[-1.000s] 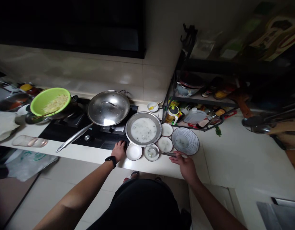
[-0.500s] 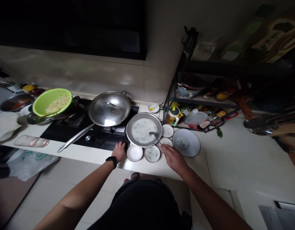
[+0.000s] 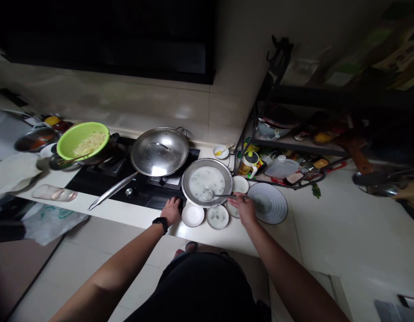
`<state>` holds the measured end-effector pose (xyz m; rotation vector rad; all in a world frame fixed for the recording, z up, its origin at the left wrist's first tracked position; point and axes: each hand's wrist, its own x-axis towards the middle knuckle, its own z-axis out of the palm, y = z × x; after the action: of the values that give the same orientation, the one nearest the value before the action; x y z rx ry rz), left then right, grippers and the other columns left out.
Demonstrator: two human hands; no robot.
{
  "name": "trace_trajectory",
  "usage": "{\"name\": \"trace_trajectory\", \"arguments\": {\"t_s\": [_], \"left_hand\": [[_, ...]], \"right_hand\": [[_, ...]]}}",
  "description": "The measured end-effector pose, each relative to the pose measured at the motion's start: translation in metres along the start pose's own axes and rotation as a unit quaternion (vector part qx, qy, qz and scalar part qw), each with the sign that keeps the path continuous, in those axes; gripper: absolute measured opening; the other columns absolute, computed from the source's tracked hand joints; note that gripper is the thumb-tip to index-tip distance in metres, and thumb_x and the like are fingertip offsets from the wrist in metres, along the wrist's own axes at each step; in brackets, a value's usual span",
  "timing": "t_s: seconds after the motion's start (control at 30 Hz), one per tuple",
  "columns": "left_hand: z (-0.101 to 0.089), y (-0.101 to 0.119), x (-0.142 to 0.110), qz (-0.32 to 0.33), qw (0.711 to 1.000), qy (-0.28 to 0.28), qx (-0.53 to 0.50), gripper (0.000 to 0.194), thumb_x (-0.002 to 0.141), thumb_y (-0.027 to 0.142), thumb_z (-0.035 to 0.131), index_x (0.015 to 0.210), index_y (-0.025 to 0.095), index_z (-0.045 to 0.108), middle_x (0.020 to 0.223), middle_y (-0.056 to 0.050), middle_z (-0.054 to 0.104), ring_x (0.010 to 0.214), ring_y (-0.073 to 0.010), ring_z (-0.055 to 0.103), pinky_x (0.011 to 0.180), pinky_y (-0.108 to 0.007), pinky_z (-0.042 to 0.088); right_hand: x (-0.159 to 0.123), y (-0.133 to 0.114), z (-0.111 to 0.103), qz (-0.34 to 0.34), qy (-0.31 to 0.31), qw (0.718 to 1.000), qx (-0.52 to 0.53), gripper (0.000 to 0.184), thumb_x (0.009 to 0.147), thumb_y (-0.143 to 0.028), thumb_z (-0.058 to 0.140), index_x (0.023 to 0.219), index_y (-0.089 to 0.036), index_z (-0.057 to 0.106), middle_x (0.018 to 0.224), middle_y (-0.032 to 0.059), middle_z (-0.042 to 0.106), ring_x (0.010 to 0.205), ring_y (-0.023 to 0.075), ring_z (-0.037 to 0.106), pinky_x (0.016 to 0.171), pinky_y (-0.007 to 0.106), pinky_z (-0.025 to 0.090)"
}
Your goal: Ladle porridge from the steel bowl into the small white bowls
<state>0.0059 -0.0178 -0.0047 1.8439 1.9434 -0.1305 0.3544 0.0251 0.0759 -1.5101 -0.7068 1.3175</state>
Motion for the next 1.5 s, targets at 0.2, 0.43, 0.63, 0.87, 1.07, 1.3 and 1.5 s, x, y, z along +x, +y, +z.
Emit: {"name": "trace_trajectory", "arguments": {"t_s": [0.2,0.43,0.63,0.87,1.07,1.3,1.5], "left_hand": [[0.003,-0.003,0.001,0.009,1.000,0.003,0.004,0.056,0.097,0.020,0.046,0.152,0.017,0.055,0.156,-0.016,0.050,0.132,-0.0322,0.049,0.116,-0.044,0.039],[0.002,-0.001,0.000,0.009,1.000,0.011,0.013,0.054,0.098,0.019,0.045,0.150,0.016,0.057,0.154,-0.017,0.052,0.130,-0.0321,0.050,0.117,-0.043,0.038],[0.001,-0.001,-0.001,0.007,1.000,0.006,0.017,0.054,0.097,0.019,0.046,0.149,0.017,0.058,0.156,-0.017,0.050,0.129,-0.0323,0.050,0.115,-0.044,0.040],[0.000,0.000,-0.002,0.001,1.000,0.006,0.018,0.055,0.098,0.020,0.044,0.152,0.017,0.056,0.157,-0.016,0.050,0.132,-0.0327,0.049,0.114,-0.041,0.040],[0.002,0.000,-0.002,0.003,1.000,0.009,0.019,0.055,0.098,0.020,0.045,0.152,0.017,0.056,0.157,-0.015,0.050,0.132,-0.0318,0.049,0.117,-0.041,0.038],[-0.001,0.003,-0.004,0.004,1.000,-0.005,0.020,0.058,0.098,0.020,0.046,0.156,0.017,0.052,0.159,-0.018,0.048,0.133,-0.0335,0.049,0.117,-0.044,0.037],[-0.003,0.005,-0.006,-0.001,1.000,-0.005,0.013,0.060,0.097,0.019,0.047,0.157,0.018,0.051,0.160,-0.017,0.048,0.135,-0.0331,0.048,0.116,-0.044,0.039]], "right_hand": [[-0.012,-0.014,-0.013,0.002,0.001,0.999,0.050,0.044,0.074,-0.053,0.093,0.093,-0.018,0.074,0.081,0.0104,0.081,0.081,0.0306,0.084,0.085,0.046,0.069],[-0.046,-0.048,-0.046,-0.014,0.004,0.999,0.047,0.056,0.063,-0.060,0.099,0.091,-0.018,0.075,0.087,0.0109,0.082,0.080,0.0313,0.083,0.083,0.047,0.069],[-0.079,-0.046,-0.076,0.004,0.026,1.000,0.002,0.063,0.059,-0.068,0.098,0.089,-0.018,0.075,0.091,0.0125,0.083,0.076,0.0324,0.083,0.080,0.048,0.070],[-0.110,-0.021,-0.088,-0.164,-0.113,0.945,-0.261,0.046,0.102,-0.060,0.061,0.107,-0.018,0.080,0.096,0.0148,0.085,0.087,0.0300,0.084,0.085,0.045,0.070],[-0.127,-0.035,-0.090,-0.401,-0.285,0.756,-0.431,0.037,0.102,-0.020,0.054,0.129,-0.026,0.079,0.130,0.0103,0.079,0.114,0.0241,0.078,0.102,0.037,0.063],[-0.063,-0.040,-0.032,-0.261,-0.136,0.912,-0.286,0.024,0.090,-0.045,0.072,0.106,-0.031,0.084,0.121,0.0077,0.082,0.121,0.0323,0.074,0.115,0.050,0.054],[-0.016,-0.012,0.013,-0.165,-0.061,0.965,-0.192,0.038,0.086,-0.061,0.073,0.100,-0.026,0.078,0.096,0.0103,0.084,0.095,0.0313,0.081,0.098,0.049,0.063]]}}
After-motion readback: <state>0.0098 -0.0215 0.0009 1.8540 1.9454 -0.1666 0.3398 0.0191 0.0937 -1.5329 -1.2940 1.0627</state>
